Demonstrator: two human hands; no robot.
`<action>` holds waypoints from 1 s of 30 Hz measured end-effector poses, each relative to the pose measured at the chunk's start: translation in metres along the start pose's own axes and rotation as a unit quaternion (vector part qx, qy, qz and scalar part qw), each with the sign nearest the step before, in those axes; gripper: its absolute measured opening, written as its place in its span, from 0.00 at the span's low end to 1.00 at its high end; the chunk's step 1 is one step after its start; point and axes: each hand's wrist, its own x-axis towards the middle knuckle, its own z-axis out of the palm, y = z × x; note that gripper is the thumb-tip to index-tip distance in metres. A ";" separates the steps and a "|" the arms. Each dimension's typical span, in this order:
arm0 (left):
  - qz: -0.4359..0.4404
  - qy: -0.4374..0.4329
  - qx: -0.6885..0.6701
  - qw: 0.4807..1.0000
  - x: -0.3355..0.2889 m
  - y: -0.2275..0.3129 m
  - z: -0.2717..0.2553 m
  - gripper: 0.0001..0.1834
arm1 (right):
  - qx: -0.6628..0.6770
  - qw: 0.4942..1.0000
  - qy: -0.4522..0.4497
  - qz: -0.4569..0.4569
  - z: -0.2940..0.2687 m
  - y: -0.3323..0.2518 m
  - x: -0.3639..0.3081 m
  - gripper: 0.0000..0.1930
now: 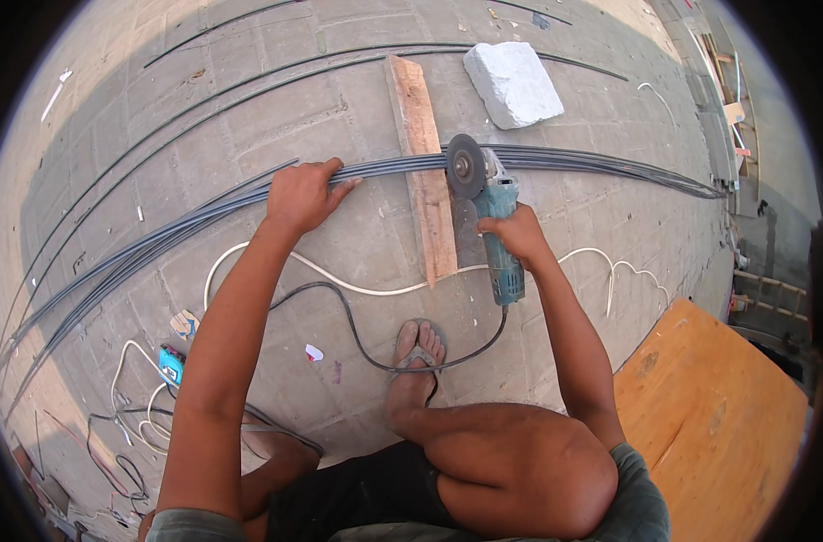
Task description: The person cuts through a bundle of thin metal bars using an angle grinder on a construction site.
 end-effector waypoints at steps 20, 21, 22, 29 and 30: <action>-0.012 -0.014 0.013 1.000 0.000 0.002 -0.002 0.24 | -0.007 1.000 -0.007 -0.014 -0.001 -0.002 0.005 0.20; -0.013 -0.016 0.013 1.000 0.000 0.002 -0.002 0.24 | -0.003 1.000 -0.006 -0.013 -0.001 -0.003 0.005 0.20; -0.011 -0.021 0.022 0.999 0.000 0.002 -0.002 0.25 | 0.003 1.000 -0.003 -0.016 0.000 -0.001 0.006 0.20; -0.003 -0.021 0.033 0.999 0.001 0.001 -0.001 0.27 | 0.008 1.000 -0.005 -0.012 0.000 0.001 0.009 0.19; 0.000 -0.017 0.032 0.999 0.001 0.001 -0.002 0.27 | 0.007 1.000 -0.005 -0.011 0.000 0.001 0.010 0.19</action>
